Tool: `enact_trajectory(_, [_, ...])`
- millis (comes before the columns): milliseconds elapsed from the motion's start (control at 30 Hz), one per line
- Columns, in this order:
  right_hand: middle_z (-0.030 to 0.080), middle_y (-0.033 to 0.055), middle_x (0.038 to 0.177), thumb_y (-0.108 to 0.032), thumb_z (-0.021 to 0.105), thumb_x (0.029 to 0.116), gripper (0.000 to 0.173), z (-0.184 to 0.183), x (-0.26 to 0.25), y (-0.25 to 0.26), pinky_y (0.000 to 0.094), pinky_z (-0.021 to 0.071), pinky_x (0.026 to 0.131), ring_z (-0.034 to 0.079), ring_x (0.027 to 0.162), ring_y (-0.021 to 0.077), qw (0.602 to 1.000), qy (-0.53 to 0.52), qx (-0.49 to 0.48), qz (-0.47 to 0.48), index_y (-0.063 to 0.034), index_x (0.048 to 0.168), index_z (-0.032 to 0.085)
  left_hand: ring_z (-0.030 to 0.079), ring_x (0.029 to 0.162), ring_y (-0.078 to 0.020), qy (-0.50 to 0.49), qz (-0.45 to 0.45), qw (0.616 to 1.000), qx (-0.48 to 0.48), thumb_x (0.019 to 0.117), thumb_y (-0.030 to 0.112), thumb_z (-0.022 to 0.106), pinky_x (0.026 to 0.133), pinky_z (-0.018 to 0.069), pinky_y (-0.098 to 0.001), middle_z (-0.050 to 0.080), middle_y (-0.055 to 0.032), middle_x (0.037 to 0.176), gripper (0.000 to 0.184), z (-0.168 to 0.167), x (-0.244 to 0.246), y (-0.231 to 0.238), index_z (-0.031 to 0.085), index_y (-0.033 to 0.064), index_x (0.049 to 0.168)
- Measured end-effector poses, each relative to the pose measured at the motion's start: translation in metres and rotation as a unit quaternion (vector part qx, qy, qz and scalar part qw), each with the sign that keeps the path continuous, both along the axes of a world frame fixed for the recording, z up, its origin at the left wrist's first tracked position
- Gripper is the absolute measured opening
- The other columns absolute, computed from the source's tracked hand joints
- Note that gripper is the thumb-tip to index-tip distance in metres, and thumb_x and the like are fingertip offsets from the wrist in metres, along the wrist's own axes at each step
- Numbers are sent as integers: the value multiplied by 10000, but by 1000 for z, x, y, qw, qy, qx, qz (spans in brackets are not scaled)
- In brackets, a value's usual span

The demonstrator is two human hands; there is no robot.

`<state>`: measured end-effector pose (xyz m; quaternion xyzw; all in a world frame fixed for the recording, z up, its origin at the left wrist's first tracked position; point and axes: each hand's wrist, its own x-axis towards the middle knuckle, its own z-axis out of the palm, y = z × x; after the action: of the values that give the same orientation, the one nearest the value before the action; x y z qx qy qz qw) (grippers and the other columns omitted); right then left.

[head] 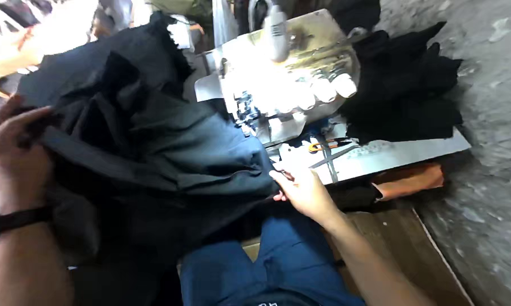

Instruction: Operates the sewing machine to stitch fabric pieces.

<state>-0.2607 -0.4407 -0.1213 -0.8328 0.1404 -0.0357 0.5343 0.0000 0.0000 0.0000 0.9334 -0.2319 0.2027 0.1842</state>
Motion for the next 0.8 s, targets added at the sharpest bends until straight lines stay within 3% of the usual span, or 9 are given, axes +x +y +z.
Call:
enact_trajectory(67, [750,-4,866,-314,602,1027,272,-10,1,-6,282,607,711,702,736,57,994,-61,-85,-31,-116,1058,787,283,1549,-314,83,57,995,24,1084,283,406,1249,225,-548,332,-130,1664,506,-21,-7,-2,440,138,1568])
enact_trajectory(133, [750,-18,868,-266,616,1009,219,-15,12,-11,275,580,693,690,756,65,966,-172,-161,-103,-146,1029,798,291,1543,-349,152,83,981,92,1040,296,404,1214,234,-632,319,-141,1669,610,-24,-14,2,321,154,1627])
enact_trajectory(200, [764,16,1017,-210,667,981,191,-11,27,-18,312,596,816,718,935,134,934,-241,-233,-124,-148,1116,787,496,1397,-360,183,118,974,61,1064,164,465,1151,382,-580,504,-254,1499,489,-17,-42,-3,432,12,1528])
enact_trajectory(267, [700,70,1077,-247,729,936,278,-12,46,-19,383,535,873,645,1016,233,914,-277,-284,-87,-187,1204,770,577,1312,-293,107,156,982,13,1060,100,482,1111,468,-428,574,-271,1408,411,-21,-88,-17,503,-90,1423])
enact_trajectory(333, [687,80,1048,-280,733,917,335,-20,64,-15,420,518,848,634,978,259,897,-303,-315,-63,-252,1250,758,657,1137,-201,-8,85,995,-43,1012,-23,527,972,541,-307,673,-243,1198,248,-30,-148,-63,609,-159,1203])
enact_trajectory(367, [682,70,1013,-284,726,939,299,-23,70,-14,415,506,828,630,946,250,891,-320,-318,-61,-265,1235,763,650,1097,-137,0,24,998,-59,1002,-44,528,939,542,-267,680,-170,1142,178,-41,-180,-86,631,-112,1131])
enact_trajectory(467, [676,47,932,-260,723,952,233,-27,77,-14,397,470,801,615,884,223,880,-353,-310,-75,-262,1173,797,639,1177,-78,210,-121,963,-120,1003,41,576,1019,538,-270,706,-7,1185,183,-93,-259,-136,738,107,1058])
enact_trajectory(600, [677,36,865,-215,727,937,97,-29,65,-23,402,476,788,623,860,222,884,-333,-315,-88,-171,951,813,689,1139,-133,402,-261,862,-164,984,7,566,990,575,-300,745,-68,1171,213,-141,-307,-172,765,66,1032])
enact_trajectory(800, [702,-2,953,-226,643,977,160,-42,-1,-45,436,504,893,652,972,192,929,-171,-312,-103,-199,975,801,717,1047,-119,395,-258,870,-145,951,-38,545,939,601,-301,757,-40,1117,264,-149,-301,-166,768,67,1046])
